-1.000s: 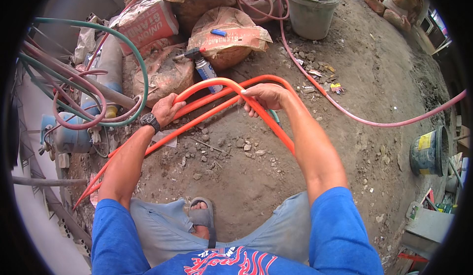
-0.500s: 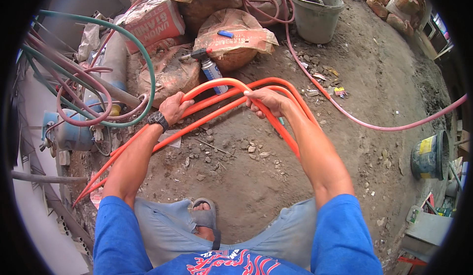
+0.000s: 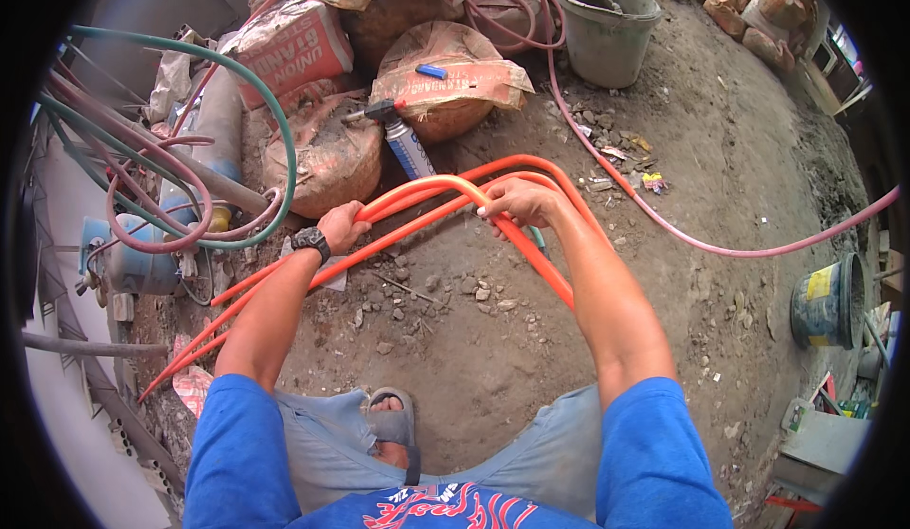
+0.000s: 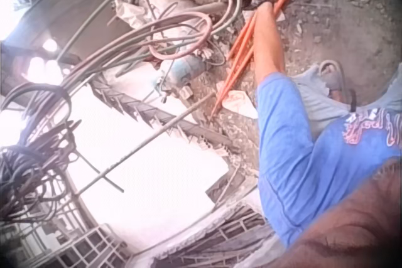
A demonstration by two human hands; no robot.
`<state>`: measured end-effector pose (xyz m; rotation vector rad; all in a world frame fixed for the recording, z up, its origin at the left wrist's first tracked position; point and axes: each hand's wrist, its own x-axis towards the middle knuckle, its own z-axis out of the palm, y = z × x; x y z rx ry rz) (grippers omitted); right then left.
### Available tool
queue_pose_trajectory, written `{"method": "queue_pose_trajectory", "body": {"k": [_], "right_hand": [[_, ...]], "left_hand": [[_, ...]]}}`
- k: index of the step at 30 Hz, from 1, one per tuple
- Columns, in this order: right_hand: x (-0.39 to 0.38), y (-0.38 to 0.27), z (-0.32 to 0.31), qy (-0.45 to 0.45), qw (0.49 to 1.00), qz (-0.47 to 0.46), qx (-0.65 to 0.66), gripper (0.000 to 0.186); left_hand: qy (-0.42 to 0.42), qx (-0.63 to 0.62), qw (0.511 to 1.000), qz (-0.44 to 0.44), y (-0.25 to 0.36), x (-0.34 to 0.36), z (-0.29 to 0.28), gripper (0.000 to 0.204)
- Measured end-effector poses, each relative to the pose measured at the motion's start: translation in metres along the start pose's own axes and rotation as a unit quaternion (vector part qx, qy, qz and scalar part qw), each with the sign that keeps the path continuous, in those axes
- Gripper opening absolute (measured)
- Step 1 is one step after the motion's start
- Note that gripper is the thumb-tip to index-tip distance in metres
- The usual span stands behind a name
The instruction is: The person uses a blowtorch to heat a section of an orange plastic pipe, then bends it into a curve. They repeat this process on multiple sections of the pipe, using a marker to mark spots and a pair of pliers to assist in shaping the heated plastic.
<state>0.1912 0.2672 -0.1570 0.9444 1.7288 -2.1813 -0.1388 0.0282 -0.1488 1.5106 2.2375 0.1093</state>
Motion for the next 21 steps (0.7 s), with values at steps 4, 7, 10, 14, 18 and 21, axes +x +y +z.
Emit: {"method": "queue_pose_trajectory", "body": {"k": [4, 7, 10, 14, 18, 21], "right_hand": [[0.018, 0.025, 0.003, 0.035, 0.997, 0.020, -0.068, 0.017], [0.028, 0.042, 0.003, 0.045, 0.982, 0.060, -0.173, 0.017], [0.037, 0.053, 0.005, 0.037, 0.984, 0.068, -0.161, 0.024], [0.038, 0.056, -0.003, 0.056, 0.960, 0.077, -0.263, 0.034], [0.052, 0.053, -0.011, 0.132, 0.951, 0.017, -0.279, 0.032], [0.063, 0.049, -0.024, 0.232, 0.928, -0.119, -0.268, 0.028]], "left_hand": [[-0.012, 0.037, 0.999, 0.018, -0.011, 0.004, 0.026, 0.039], [-0.061, 0.031, 0.997, -0.026, 0.009, 0.004, 0.035, 0.042], [-0.070, 0.063, 0.995, -0.016, -0.005, 0.006, 0.054, 0.044], [-0.073, 0.097, 0.992, -0.037, -0.006, 0.007, 0.065, 0.040], [-0.012, 0.051, 0.998, -0.028, -0.008, 0.010, 0.050, 0.035], [0.206, -0.046, 0.976, 0.046, -0.004, 0.050, 0.036, 0.040]]}}
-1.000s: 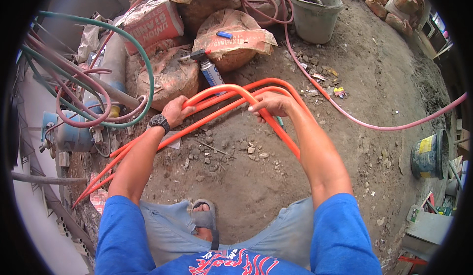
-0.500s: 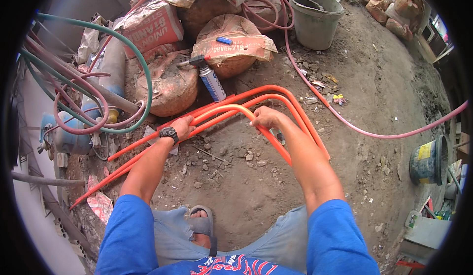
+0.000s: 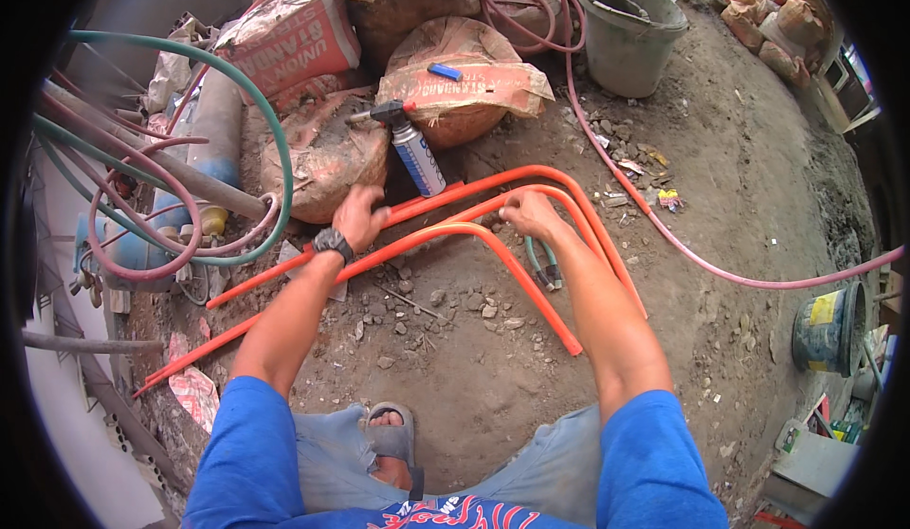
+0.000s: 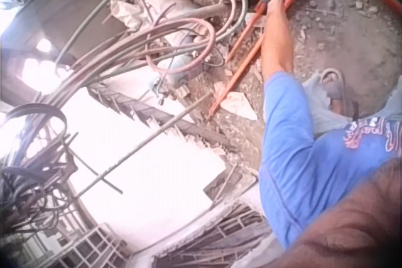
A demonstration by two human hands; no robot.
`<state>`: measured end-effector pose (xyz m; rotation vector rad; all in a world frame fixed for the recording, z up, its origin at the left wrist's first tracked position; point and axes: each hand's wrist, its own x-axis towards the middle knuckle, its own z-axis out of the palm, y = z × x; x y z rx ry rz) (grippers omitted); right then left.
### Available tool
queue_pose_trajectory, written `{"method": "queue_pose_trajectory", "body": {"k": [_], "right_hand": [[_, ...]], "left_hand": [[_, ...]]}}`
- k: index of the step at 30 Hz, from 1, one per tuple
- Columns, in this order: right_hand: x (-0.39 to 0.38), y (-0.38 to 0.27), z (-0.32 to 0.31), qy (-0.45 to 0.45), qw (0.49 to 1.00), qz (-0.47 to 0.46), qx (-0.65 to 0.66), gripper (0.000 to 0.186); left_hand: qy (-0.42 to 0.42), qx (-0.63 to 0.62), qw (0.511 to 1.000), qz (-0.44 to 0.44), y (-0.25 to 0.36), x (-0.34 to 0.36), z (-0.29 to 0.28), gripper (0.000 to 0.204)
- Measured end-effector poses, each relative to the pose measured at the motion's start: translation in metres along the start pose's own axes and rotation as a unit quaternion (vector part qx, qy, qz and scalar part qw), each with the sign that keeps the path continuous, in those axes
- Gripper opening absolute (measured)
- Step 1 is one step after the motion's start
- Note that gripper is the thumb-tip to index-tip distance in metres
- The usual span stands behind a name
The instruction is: The person uses a blowtorch to heat a section of an orange plastic pipe, then bends it into a curve. They repeat this process on multiple sections of the pipe, using a marker to mark spots and a pair of pliers to assist in shaping the heated plastic.
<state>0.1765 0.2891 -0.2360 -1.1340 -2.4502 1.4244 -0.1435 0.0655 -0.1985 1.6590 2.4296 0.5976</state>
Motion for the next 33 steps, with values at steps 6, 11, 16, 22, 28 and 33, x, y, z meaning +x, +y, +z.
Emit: {"method": "queue_pose_trajectory", "body": {"k": [6, 11, 16, 22, 28, 33], "right_hand": [[0.002, -0.022, -0.009, 0.120, 0.989, 0.041, 0.072, 0.033], [-0.030, -0.003, -0.028, 0.110, 0.991, 0.070, 0.004, 0.032], [-0.070, -0.004, -0.055, 0.144, 0.983, 0.111, -0.002, 0.030], [-0.084, -0.027, -0.077, 0.245, 0.964, 0.005, -0.108, 0.031], [0.031, -0.125, -0.090, 0.293, 0.918, -0.157, -0.216, 0.033], [0.120, -0.198, -0.076, 0.270, 0.872, -0.210, -0.350, 0.044]], "left_hand": [[0.126, 0.046, 0.991, 0.021, 0.050, 0.125, -0.041, 0.055], [0.022, 0.130, 0.991, -0.029, 0.063, 0.177, -0.042, 0.059], [-0.020, 0.136, 0.989, -0.050, 0.042, 0.186, -0.032, 0.060], [0.041, 0.032, 0.998, -0.035, 0.038, 0.161, -0.030, 0.050], [0.083, -0.107, 0.988, 0.078, 0.030, 0.094, -0.049, 0.062], [0.137, -0.123, 0.980, 0.073, 0.043, 0.046, -0.042, 0.061]]}}
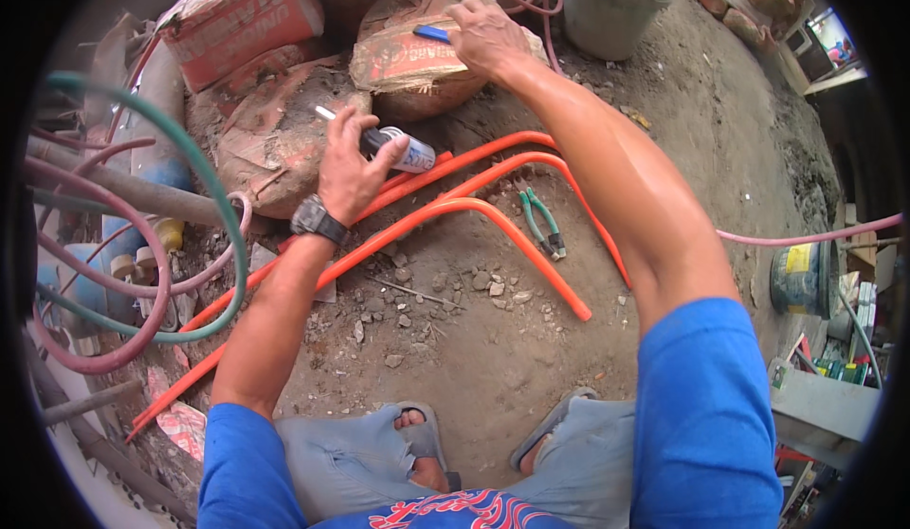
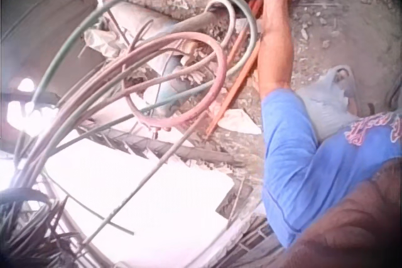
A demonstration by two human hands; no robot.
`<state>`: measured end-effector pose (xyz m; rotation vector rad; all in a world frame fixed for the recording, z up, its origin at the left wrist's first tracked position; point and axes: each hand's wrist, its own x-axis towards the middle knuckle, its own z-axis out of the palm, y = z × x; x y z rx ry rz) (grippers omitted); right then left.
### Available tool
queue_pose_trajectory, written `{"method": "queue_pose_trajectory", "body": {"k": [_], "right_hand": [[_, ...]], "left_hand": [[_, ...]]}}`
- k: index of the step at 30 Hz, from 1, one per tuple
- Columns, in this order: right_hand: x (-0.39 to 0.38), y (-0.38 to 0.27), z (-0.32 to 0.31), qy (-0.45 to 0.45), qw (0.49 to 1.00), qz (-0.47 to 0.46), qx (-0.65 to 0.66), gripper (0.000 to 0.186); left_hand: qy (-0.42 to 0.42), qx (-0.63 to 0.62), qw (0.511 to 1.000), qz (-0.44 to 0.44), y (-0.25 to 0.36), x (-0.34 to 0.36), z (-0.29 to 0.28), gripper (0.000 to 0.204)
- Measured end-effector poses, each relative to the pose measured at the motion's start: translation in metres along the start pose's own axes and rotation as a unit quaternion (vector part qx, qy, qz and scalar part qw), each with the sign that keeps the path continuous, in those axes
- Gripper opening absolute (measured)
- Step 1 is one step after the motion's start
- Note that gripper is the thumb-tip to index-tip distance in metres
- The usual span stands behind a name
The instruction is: The person uses a blowtorch to heat a section of an orange plastic pipe, then bends it into a curve. They repeat this process on multiple sections of the pipe, using a marker to mark spots and a pair of pliers to assist in shaping the heated plastic.
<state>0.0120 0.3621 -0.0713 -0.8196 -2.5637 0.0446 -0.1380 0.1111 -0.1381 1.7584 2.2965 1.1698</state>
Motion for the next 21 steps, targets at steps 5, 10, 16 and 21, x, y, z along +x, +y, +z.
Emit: {"method": "queue_pose_trajectory", "body": {"k": [5, 10, 16, 21], "right_hand": [[0.052, -0.001, 0.039, 0.019, 0.999, -0.016, -0.021, 0.048], [0.069, -0.023, 0.078, -0.119, 0.991, 0.057, -0.027, 0.045], [0.052, -0.004, 0.109, -0.082, 0.996, 0.027, -0.015, 0.037], [0.036, 0.007, 0.105, -0.053, 0.995, -0.006, -0.089, 0.037]], "left_hand": [[-0.066, -0.080, 0.994, -0.040, -0.001, -0.033, 0.015, 0.029], [-0.015, -0.088, 0.996, -0.029, -0.013, -0.048, 0.002, 0.022], [0.004, -0.086, 0.994, 0.070, 0.011, -0.042, -0.066, 0.032], [-0.092, -0.072, 0.985, 0.124, 0.048, -0.054, -0.104, 0.063]]}}
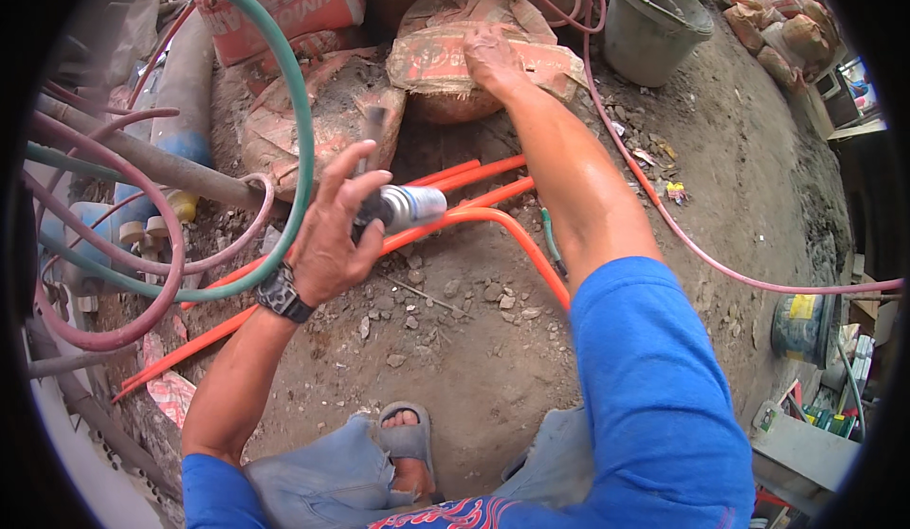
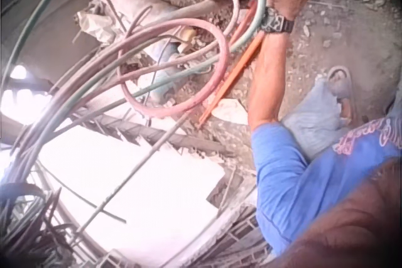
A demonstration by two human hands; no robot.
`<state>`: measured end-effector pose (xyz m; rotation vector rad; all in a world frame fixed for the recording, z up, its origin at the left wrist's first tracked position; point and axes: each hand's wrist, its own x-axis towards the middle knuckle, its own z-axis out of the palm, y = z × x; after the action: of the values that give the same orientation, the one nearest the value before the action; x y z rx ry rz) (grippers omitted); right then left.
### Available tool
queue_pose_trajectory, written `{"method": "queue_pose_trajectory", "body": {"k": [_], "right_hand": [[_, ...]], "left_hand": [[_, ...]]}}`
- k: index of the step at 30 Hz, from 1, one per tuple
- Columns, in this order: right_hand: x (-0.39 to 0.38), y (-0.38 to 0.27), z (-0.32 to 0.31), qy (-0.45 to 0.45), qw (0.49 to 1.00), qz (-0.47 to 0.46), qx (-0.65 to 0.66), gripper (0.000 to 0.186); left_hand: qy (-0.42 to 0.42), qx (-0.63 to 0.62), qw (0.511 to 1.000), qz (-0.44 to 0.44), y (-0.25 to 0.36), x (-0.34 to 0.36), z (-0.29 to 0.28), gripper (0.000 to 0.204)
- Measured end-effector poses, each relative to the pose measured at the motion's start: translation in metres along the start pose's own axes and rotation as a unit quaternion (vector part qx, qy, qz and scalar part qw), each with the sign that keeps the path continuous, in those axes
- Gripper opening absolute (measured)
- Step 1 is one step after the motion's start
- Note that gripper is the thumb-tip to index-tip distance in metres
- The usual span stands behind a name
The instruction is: The person uses a blowtorch to heat a section of an orange plastic pipe, then bends it into a curve. They repeat this process on multiple sections of the pipe, using a marker to mark spots and a pair of pliers to assist in shaping the heated plastic.
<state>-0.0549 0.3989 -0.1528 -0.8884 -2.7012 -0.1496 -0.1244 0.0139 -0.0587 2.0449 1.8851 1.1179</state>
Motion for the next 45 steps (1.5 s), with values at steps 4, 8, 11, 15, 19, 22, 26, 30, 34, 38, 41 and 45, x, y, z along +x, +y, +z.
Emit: {"method": "queue_pose_trajectory", "body": {"k": [4, 8, 11, 15, 19, 22, 26, 30, 34, 38, 41, 45], "right_hand": [[-0.023, 0.001, -0.014, 0.120, 0.983, 0.019, 0.138, 0.039], [-0.081, -0.032, -0.053, 0.197, 0.911, 0.044, 0.359, 0.042], [-0.123, -0.031, -0.071, 0.234, 0.847, 0.101, 0.467, 0.038], [-0.165, 0.007, -0.053, 0.243, 0.824, 0.274, 0.432, 0.038], [-0.211, 0.066, -0.025, 0.202, 0.626, 0.388, 0.645, 0.051], [-0.219, 0.088, -0.047, 0.154, 0.586, 0.354, 0.713, 0.049], [-0.217, 0.139, -0.054, 0.174, 0.553, 0.405, 0.707, 0.030], [-0.233, 0.146, -0.037, 0.119, 0.545, 0.395, 0.730, 0.026], [-0.244, 0.119, -0.058, 0.057, 0.528, 0.335, 0.778, 0.019], [-0.259, 0.116, -0.073, -0.014, 0.607, 0.289, 0.741, 0.016], [-0.269, 0.116, -0.083, -0.038, 0.635, 0.288, 0.715, 0.027], [-0.279, 0.126, -0.097, -0.068, 0.635, 0.324, 0.698, 0.044]], "left_hand": [[-0.048, -0.052, 0.997, 0.029, 0.024, -0.005, 0.026, 0.073], [-0.038, -0.079, 0.995, 0.053, 0.042, -0.006, 0.037, 0.069], [-0.011, -0.075, 0.996, 0.036, 0.058, 0.011, 0.022, 0.062], [-0.020, -0.119, 0.988, -0.092, 0.054, 0.017, 0.027, 0.063], [-0.048, -0.182, 0.963, -0.193, 0.038, 0.001, 0.084, 0.066], [-0.014, -0.203, 0.956, -0.213, 0.031, -0.027, 0.110, 0.067], [0.044, -0.163, 0.963, -0.208, 0.053, -0.046, 0.138, 0.065], [0.109, -0.238, 0.933, -0.247, 0.060, -0.073, 0.166, 0.061], [0.210, -0.276, 0.891, -0.293, 0.071, -0.089, 0.185, 0.047], [0.255, -0.270, 0.880, -0.295, 0.055, -0.075, 0.208, 0.041], [0.302, -0.282, 0.860, -0.299, 0.031, -0.067, 0.216, 0.043], [0.368, -0.297, 0.821, -0.319, 0.006, -0.059, 0.208, 0.044]]}}
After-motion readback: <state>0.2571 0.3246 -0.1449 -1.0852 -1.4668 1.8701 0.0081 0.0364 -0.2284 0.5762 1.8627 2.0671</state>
